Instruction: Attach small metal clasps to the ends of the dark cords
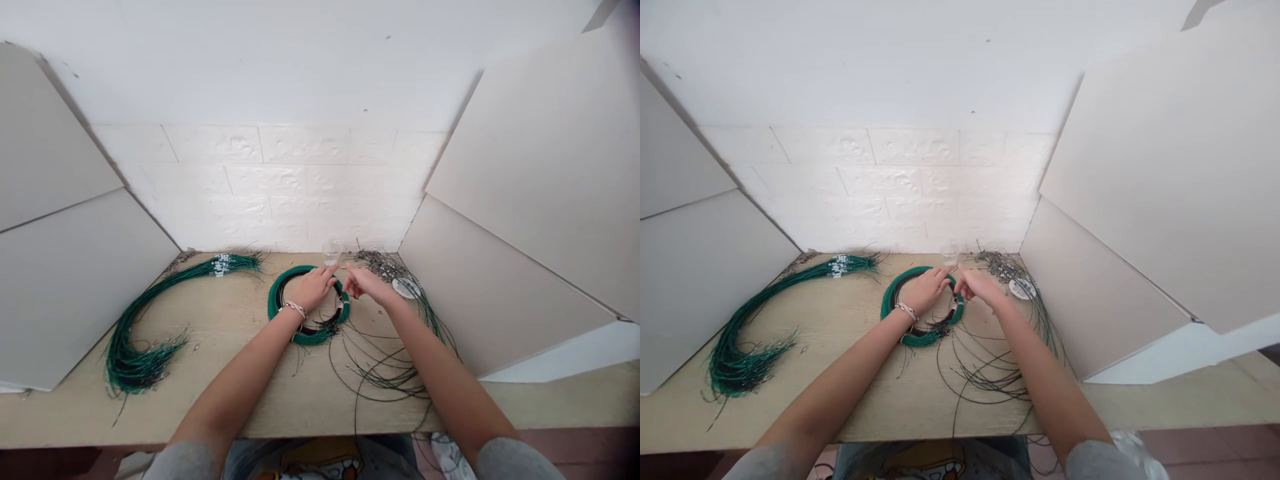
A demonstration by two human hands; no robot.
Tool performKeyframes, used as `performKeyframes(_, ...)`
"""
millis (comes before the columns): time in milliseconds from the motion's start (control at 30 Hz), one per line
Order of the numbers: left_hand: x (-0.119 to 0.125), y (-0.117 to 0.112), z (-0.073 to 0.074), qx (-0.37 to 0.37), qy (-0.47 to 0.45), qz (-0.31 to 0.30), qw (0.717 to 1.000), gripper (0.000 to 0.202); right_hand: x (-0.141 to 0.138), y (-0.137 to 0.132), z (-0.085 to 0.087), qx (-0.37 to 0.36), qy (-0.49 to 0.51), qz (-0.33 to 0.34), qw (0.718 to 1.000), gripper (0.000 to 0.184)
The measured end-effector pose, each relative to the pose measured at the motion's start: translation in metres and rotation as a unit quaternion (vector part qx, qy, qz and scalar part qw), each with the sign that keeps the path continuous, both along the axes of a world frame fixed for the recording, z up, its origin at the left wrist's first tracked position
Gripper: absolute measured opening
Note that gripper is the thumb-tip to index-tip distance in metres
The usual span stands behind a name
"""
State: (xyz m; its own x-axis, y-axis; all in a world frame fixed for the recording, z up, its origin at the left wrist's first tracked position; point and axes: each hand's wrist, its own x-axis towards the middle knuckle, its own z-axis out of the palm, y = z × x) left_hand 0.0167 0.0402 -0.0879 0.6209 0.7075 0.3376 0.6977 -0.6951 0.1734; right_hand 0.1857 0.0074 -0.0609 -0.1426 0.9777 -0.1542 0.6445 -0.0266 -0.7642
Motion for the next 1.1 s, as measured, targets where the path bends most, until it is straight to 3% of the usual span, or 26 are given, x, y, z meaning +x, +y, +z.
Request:
performKeyframes(67, -0.001, -0.001, 0.001, -0.042, 0.004, 0.01, 0.999, 0.046, 0.007, 0.002, -0.008, 0.055, -0.059, -0.054, 0.995, 0.044)
performKeyframes(167, -0.003, -0.002, 0.002, -0.061, -0.001, 0.006, 0.998, 0.047, 0.009, 0.003, -0.017, 0.078, -0.108, -0.062, 0.989, 0.029)
performKeyframes(467, -0.002, 0.0, -0.004, -0.023, 0.084, -0.11, 0.99, 0.05, -0.001, 0.006, -0.029, 0.08, -0.179, -0.072, 0.978, 0.026)
performKeyframes(833, -0.001, 0.001, -0.006, 0.03, 0.108, -0.133, 0.985, 0.046, -0.005, 0.008, -0.033, 0.053, -0.192, -0.104, 0.974, 0.019)
performKeyframes(1100, 0.001, -0.002, 0.001, 0.021, 0.101, -0.135, 0.985, 0.045, 0.001, 0.007, -0.027, -0.006, -0.121, -0.075, 0.99, 0.021)
